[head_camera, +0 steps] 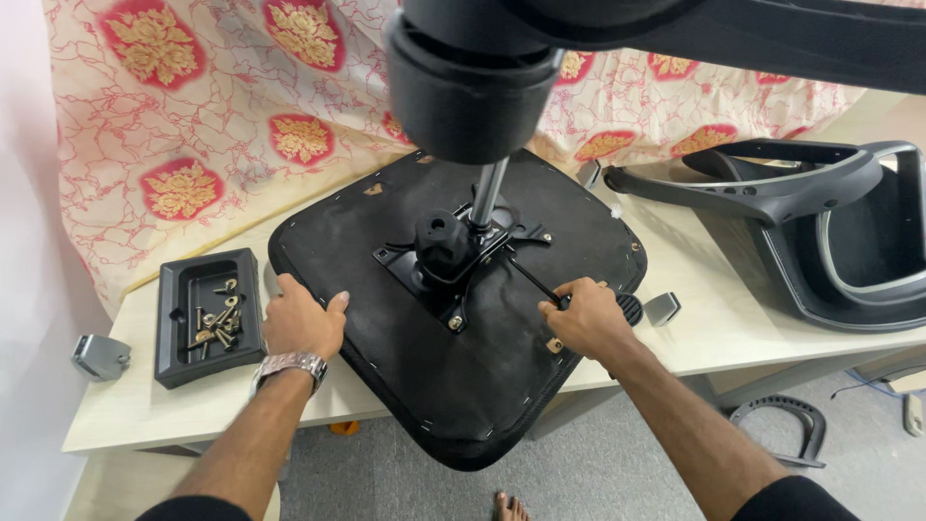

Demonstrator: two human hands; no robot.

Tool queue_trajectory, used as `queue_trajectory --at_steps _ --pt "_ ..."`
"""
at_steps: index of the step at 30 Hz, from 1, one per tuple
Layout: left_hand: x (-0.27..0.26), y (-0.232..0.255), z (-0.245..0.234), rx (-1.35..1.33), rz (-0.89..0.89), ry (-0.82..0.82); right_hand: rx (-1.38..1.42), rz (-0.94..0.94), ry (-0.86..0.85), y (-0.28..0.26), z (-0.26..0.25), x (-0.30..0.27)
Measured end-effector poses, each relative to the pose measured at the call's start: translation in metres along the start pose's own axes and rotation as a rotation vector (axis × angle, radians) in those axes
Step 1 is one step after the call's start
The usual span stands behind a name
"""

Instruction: The person disassembles an office chair by removing the gas lift cylinder and base from the seat using a screwdriver. They then attach a plastic back support frame to the underside of the seat cushion, securing it with screws.

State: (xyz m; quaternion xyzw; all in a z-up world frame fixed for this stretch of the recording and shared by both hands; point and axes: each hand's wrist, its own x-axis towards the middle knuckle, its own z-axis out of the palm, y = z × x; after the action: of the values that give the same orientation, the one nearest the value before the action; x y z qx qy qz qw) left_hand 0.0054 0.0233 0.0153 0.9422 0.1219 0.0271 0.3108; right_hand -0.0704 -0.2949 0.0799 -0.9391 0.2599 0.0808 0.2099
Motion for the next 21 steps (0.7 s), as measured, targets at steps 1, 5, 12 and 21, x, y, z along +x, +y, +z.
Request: queue_trajectory --at_steps 1,5,12,21 --pt "-0.005 0.002 -0.004 0.044 0.071 0.032 -0.039 -0.059 0.001 0.002 0.0 -0.001" --pt "-0.058 0.023 -0.006 0.259 0.239 -0.069 0.0 0.041 -0.124 0.002 -0.008 -0.002" --pt "-0.113 0.065 0.004 0.406 0.333 -0.576 -0.076 0.062 -0.02 0.012 -0.045 0.006" --pt "-0.1 0.06 0.014 0.49 0.382 -0.667 -0.262 -0.031 -0.157 0.024 -0.056 0.007"
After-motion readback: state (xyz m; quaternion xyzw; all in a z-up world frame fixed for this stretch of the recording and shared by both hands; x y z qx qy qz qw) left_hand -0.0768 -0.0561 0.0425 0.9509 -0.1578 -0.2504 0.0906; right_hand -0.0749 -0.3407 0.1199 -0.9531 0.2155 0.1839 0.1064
